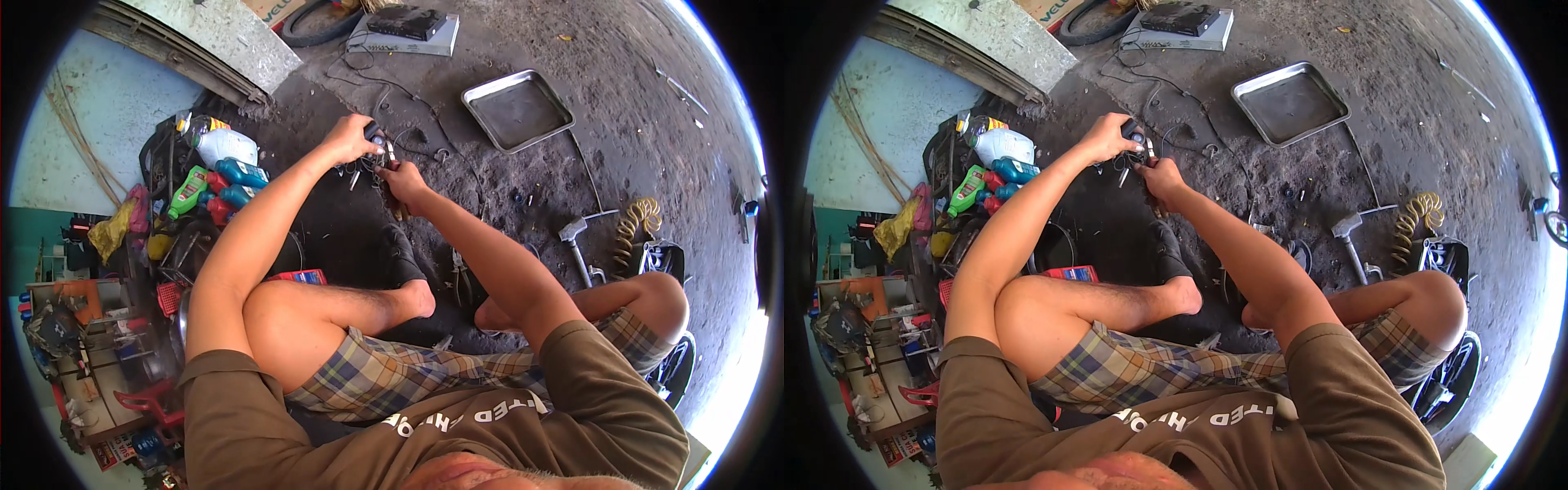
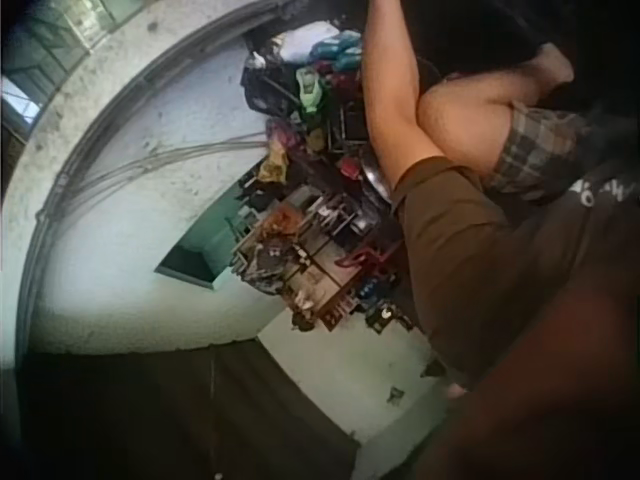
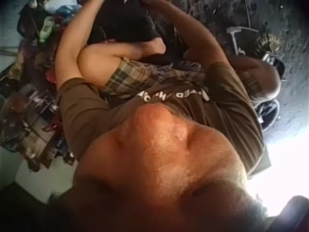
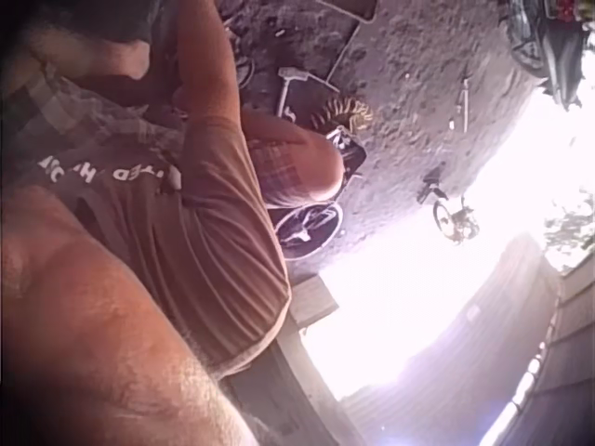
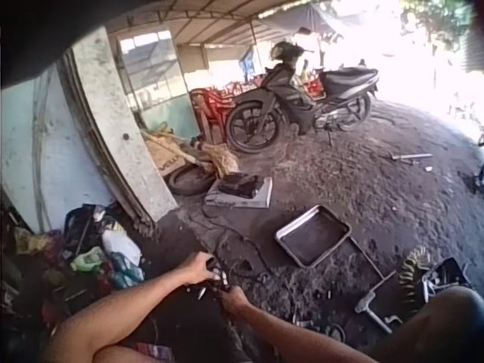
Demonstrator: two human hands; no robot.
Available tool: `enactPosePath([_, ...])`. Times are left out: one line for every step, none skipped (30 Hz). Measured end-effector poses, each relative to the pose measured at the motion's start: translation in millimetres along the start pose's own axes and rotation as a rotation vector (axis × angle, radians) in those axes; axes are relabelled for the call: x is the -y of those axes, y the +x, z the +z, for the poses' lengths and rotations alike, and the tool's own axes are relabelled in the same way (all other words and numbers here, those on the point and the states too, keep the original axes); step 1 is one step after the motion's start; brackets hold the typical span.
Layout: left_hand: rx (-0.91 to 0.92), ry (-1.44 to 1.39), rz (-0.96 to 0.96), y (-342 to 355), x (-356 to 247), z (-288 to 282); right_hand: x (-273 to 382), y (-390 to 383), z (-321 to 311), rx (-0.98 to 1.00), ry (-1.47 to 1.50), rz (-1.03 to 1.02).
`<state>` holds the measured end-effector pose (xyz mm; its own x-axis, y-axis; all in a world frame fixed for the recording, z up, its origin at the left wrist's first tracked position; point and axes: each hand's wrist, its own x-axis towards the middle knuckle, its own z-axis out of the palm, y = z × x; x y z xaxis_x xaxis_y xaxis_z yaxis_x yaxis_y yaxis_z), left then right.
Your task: The person sits on the floor and uses pliers to strip the insulation from wires attached to a small black electrical component. They repeatedly grip and pull the wires to remove the outer casing, exposing the inner conductors.
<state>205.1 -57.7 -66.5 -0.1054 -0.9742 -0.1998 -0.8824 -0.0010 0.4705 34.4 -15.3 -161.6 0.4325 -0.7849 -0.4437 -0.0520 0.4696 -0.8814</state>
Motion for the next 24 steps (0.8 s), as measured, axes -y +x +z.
enactPosePath([-0.033, 0.101, 0.071, -2, 4, 2, -2, 1, -2, 0.044, -0.01, 0.04])
enactPosePath([-0.033, 0.097, 0.083, 4, -3, 7, -9, 6, -17, 0.065, -0.021, 0.081])
enactPosePath([-0.033, 0.099, 0.082, 6, -6, 9, -13, 8, -26, 0.1, -0.028, 0.123])
enactPosePath([-0.033, 0.102, 0.083, 7, -8, 10, -19, 6, -36, 0.101, -0.01, 0.142])
enactPosePath([-0.043, 0.077, 0.099, 5, -5, 11, -26, 2, -42, 0.112, 0.01, 0.162])
enactPosePath([-0.055, 0.055, 0.114, 2, -1, 9, -34, -2, -49, 0.126, 0.029, 0.18])
enactPosePath([-0.067, 0.034, 0.128, -2, 2, 8, -43, -9, -58, 0.145, -0.033, 0.186])
enactPosePath([-0.055, -0.07, 0.102, -4, 0, 7, -58, -16, -72, 0.153, -0.096, 0.19])
enactPosePath([-0.038, -0.179, 0.108, 3, -16, 7, -85, -16, -94, -0.058, -0.259, 0.151])
enactPosePath([-0.018, -0.283, 0.11, 8, -30, 6, -111, -18, -111, -0.266, -0.416, 0.115])
enactPosePath([-0.051, -0.353, 0.16, -1, -23, 6, -127, -31, -103, -0.316, -0.467, 0.195])
enactPosePath([-0.037, -0.414, 0.145, -9, -22, 4, -141, -45, -99, -0.376, -0.518, 0.274])
enactPosePath([-0.007, -0.494, 0.193, 0, -48, 5, -169, -46, -129, -0.398, -0.603, 0.274])
enactPosePath([0.037, -0.579, 0.253, 12, -81, 9, -191, -47, -164, -0.436, -0.687, 0.285])
enactPosePath([0.068, -0.657, 0.219, 4, -90, 9, -188, -54, -158, -0.375, -0.693, 0.3])
enactPosePath([0.088, -0.681, 0.229, 1, -101, 7, -184, -61, -154, -0.32, -0.698, 0.315])
enactPosePath([0.095, -0.698, 0.233, -5, -107, 1, -169, -68, -142, -0.252, -0.706, 0.318])
enactPosePath([0.112, -0.722, 0.246, -8, -118, -1, -155, -75, -137, -0.197, -0.661, 0.299])
enactPosePath([0.144, -0.775, 0.259, -11, -130, -3, -139, -81, -133, -0.147, -0.614, 0.281])
enactPosePath([0.157, -0.826, 0.263, -15, -141, -4, -122, -91, -129, -0.09, -0.586, 0.261])
enactPosePath([0.171, -0.879, 0.268, -20, -152, -6, -103, -101, -125, -0.033, -0.559, 0.241])
enactPosePath([0.181, -0.931, 0.266, -24, -159, -9, -80, -114, -119, 0.039, -0.553, 0.22])
enactPosePath([0.236, -0.947, 0.267, -24, -162, -12, -65, -125, -118, 0.102, -0.548, 0.204])
enactPosePath([0.277, -1.014, 0.274, -23, -175, -9, -58, -132, -124, 0.091, -0.687, 0.13])
